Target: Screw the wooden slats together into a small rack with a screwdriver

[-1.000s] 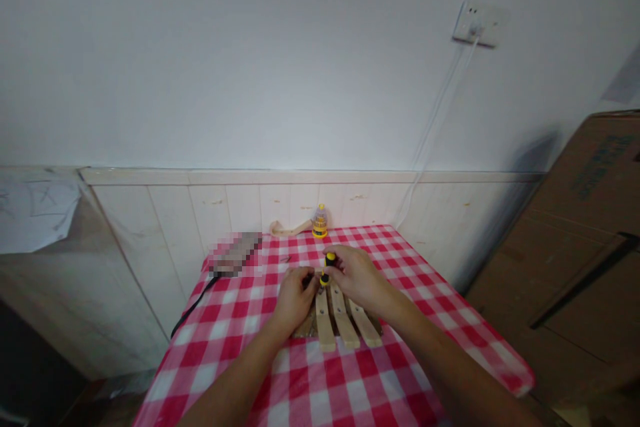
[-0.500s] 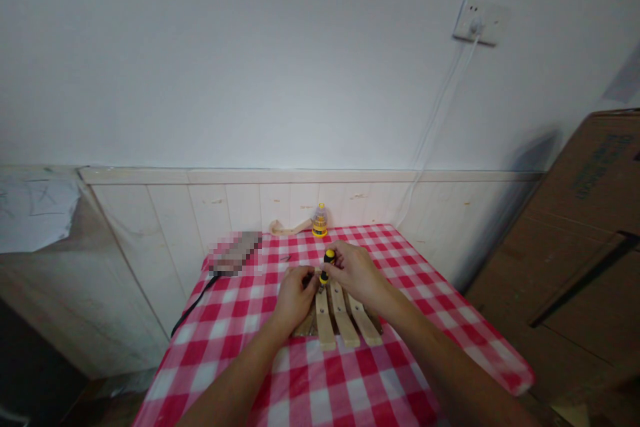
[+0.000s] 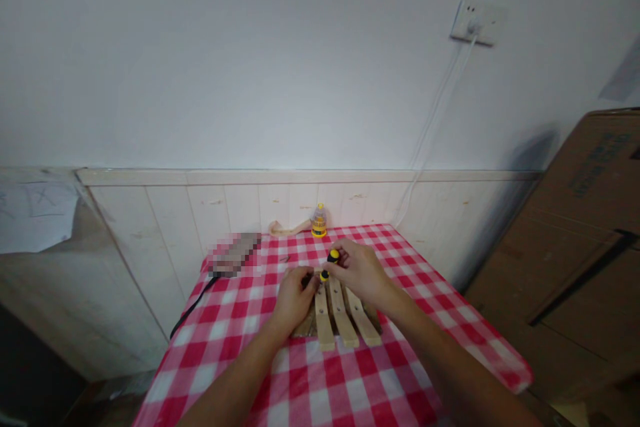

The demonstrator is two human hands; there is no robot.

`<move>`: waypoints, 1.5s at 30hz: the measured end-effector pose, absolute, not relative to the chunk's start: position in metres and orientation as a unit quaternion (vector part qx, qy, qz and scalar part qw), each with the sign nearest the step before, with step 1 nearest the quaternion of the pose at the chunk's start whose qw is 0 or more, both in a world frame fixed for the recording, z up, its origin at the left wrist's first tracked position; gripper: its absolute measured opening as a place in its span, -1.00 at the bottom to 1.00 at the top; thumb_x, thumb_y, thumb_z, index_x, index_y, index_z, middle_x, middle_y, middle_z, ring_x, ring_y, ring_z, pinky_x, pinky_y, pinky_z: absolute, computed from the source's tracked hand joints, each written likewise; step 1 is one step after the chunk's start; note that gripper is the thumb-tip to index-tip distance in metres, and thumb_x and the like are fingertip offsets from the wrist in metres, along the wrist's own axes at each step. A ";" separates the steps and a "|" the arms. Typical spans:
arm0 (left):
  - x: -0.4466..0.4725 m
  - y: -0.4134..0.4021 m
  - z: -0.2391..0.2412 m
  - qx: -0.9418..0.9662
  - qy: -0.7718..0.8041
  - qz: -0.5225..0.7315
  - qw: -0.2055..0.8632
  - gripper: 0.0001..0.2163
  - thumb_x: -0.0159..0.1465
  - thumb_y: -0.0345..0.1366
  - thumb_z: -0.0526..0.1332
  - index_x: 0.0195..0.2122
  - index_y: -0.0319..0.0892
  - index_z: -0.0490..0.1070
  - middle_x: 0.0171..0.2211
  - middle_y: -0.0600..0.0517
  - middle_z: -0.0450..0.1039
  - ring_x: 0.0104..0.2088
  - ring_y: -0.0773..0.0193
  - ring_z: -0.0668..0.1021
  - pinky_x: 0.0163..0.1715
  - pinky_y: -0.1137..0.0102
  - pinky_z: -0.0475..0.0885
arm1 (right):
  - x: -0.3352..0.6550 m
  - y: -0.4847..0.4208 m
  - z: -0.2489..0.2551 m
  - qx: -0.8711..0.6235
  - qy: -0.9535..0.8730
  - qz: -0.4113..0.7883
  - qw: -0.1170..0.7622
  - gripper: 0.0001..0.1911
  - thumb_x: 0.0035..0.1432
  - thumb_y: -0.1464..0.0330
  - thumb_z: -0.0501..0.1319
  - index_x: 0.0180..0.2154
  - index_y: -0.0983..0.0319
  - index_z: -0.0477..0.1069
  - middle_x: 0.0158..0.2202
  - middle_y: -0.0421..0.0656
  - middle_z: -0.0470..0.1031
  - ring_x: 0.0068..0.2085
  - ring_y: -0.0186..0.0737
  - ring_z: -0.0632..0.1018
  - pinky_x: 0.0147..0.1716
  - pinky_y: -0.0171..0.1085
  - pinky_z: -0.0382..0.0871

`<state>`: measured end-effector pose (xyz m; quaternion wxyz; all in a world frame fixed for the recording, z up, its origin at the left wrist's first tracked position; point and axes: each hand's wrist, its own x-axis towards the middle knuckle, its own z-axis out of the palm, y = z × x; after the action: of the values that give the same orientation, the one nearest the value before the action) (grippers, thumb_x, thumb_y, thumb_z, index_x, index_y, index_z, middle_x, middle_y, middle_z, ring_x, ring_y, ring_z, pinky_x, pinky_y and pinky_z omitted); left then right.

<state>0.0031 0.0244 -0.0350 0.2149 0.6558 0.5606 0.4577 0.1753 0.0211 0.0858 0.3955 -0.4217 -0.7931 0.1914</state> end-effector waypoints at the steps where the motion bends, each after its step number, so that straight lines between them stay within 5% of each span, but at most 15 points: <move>1: 0.003 0.024 -0.035 0.655 0.562 0.458 0.215 -0.73 0.34 -0.16 0.16 -0.22 -0.19 0.60 -0.25 -0.12 0.64 -0.19 0.05 0.55 -0.16 0.26 0.36 | 0.180 0.019 0.087 -0.426 -0.784 0.190 0.409 -0.90 0.10 0.42 0.35 -0.30 0.19 0.47 -0.43 -0.24 0.57 -0.41 -0.24 0.58 -0.41 -0.32 0.40; 8: 0.003 0.022 -0.033 0.644 0.565 0.471 0.209 -0.73 0.31 -0.13 0.17 -0.31 -0.17 0.58 -0.30 -0.10 0.61 -0.21 0.04 0.54 -0.16 0.24 0.33 | 0.252 -0.001 0.059 -0.506 -0.658 0.125 0.544 -0.76 0.14 0.17 0.30 -0.23 0.19 0.45 -0.31 -0.07 0.61 -0.28 -0.08 0.63 -0.27 -0.15 0.53; 18: 0.001 0.018 -0.027 0.622 0.556 0.491 0.252 -0.74 0.32 -0.10 0.15 -0.32 -0.15 0.49 -0.35 -0.01 0.54 -0.31 0.15 0.53 -0.29 0.34 0.34 | 0.289 -0.017 -0.024 -0.553 -0.705 0.074 0.439 -0.95 0.06 0.38 0.17 -0.43 0.13 0.38 -0.42 -0.11 0.54 -0.36 -0.05 0.56 -0.36 -0.14 0.46; 25: -0.004 0.022 -0.028 0.583 0.556 0.510 0.300 -0.68 0.26 0.01 0.22 -0.46 -0.14 0.41 -0.50 0.08 0.43 -0.43 0.22 0.44 -0.39 0.39 0.26 | 0.285 -0.021 -0.022 -0.502 -0.738 0.078 0.444 -0.85 0.10 0.33 0.26 -0.27 0.17 0.58 -0.15 0.04 0.61 -0.08 0.11 0.60 -0.04 0.07 0.52; 31: -0.003 0.027 -0.035 0.530 0.532 0.551 0.364 -0.56 0.18 0.18 0.26 -0.48 -0.13 0.35 -0.53 0.12 0.36 -0.50 0.29 0.38 -0.47 0.42 0.26 | 0.240 -0.030 -0.021 -0.469 -0.598 0.386 0.523 -0.52 0.15 0.10 0.31 0.06 0.16 0.50 0.03 0.05 0.61 -0.21 0.03 0.68 -0.17 0.04 0.61; 35: 0.003 0.026 -0.035 0.496 0.497 0.576 0.418 -0.49 0.09 0.26 0.32 -0.47 -0.13 0.31 -0.54 0.14 0.37 -0.52 0.32 0.41 -0.52 0.44 0.30 | 0.211 -0.026 -0.016 -0.448 -0.541 0.447 0.553 -0.39 0.11 0.01 0.35 0.12 0.17 0.47 0.09 0.06 0.59 -0.17 0.06 0.69 -0.17 0.04 0.62; 45: 0.005 0.018 -0.018 0.409 0.440 0.592 0.538 -0.49 0.05 -0.02 0.48 -0.06 -0.20 0.47 -0.27 -0.11 0.67 -0.31 0.07 0.70 -0.28 0.28 0.58 | 0.191 0.002 0.001 -0.446 -0.611 0.296 0.583 -0.62 0.13 0.28 0.29 -0.01 0.20 0.60 0.08 0.08 0.58 0.02 0.12 0.64 -0.03 -0.01 0.59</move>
<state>0.0048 0.0177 -0.0176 0.5378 0.4090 0.4399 0.5916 0.1913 0.0018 0.0015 0.5831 -0.4462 -0.6107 0.2965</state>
